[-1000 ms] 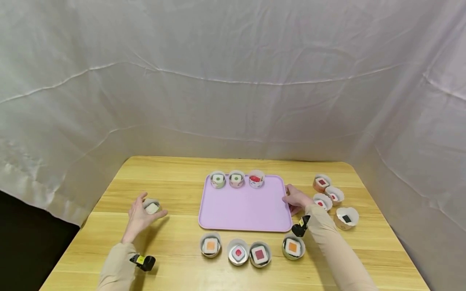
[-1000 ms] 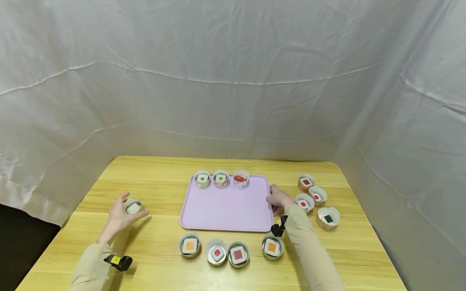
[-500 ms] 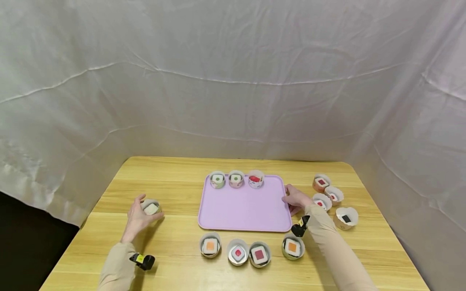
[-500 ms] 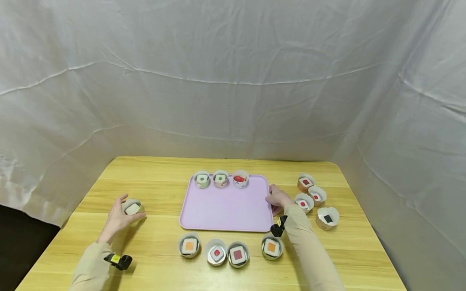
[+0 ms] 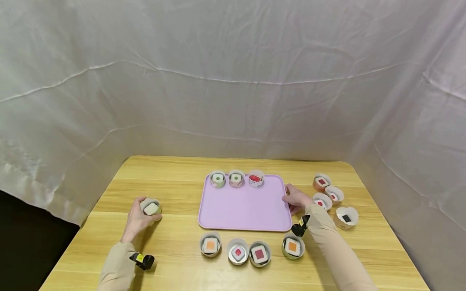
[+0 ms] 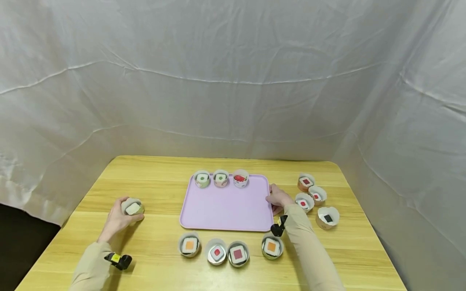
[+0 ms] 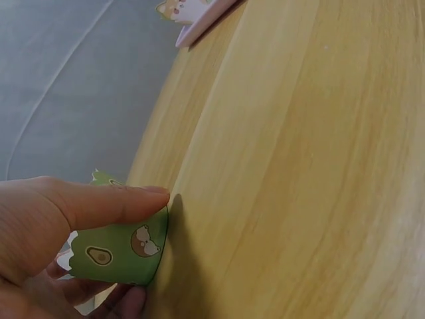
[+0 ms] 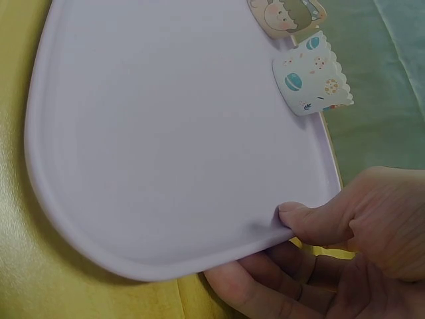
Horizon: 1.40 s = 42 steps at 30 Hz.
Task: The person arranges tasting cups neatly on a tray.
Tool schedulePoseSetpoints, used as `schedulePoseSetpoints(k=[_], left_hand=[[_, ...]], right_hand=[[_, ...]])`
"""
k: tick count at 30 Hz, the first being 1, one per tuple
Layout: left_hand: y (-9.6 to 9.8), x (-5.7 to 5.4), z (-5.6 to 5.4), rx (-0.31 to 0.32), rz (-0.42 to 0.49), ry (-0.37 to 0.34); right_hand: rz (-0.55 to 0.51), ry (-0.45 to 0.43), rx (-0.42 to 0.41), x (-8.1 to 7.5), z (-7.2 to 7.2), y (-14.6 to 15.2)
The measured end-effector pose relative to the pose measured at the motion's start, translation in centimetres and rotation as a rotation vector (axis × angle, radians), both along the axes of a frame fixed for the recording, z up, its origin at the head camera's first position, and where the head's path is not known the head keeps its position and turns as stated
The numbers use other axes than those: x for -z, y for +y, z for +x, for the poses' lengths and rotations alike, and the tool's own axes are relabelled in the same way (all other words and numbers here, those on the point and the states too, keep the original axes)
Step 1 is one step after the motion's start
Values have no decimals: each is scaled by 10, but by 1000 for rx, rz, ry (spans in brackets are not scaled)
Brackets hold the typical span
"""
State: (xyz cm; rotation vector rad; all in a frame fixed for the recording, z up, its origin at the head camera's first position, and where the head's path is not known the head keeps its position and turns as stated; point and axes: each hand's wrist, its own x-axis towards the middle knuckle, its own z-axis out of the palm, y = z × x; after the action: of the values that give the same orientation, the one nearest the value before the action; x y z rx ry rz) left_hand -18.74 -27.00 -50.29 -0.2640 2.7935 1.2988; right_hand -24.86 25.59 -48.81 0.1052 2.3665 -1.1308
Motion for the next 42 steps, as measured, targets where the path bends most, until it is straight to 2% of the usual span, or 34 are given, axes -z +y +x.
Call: schedulePoseSetpoints(k=[7, 14, 25, 34, 42], left_hand=[[-1, 1, 0, -3, -22, 10], [-3, 1, 0, 1, -51, 9], [-4, -1, 1, 19, -60, 25], [4, -7, 2, 33, -55, 56], [19, -13, 1, 40, -9, 101]], right_hand=[[40, 17, 16, 4, 1, -2], [31, 20, 20, 8, 0, -1], [31, 13, 11, 5, -2, -1], [37, 17, 2, 4, -1, -2], [34, 9, 5, 3, -2, -1]])
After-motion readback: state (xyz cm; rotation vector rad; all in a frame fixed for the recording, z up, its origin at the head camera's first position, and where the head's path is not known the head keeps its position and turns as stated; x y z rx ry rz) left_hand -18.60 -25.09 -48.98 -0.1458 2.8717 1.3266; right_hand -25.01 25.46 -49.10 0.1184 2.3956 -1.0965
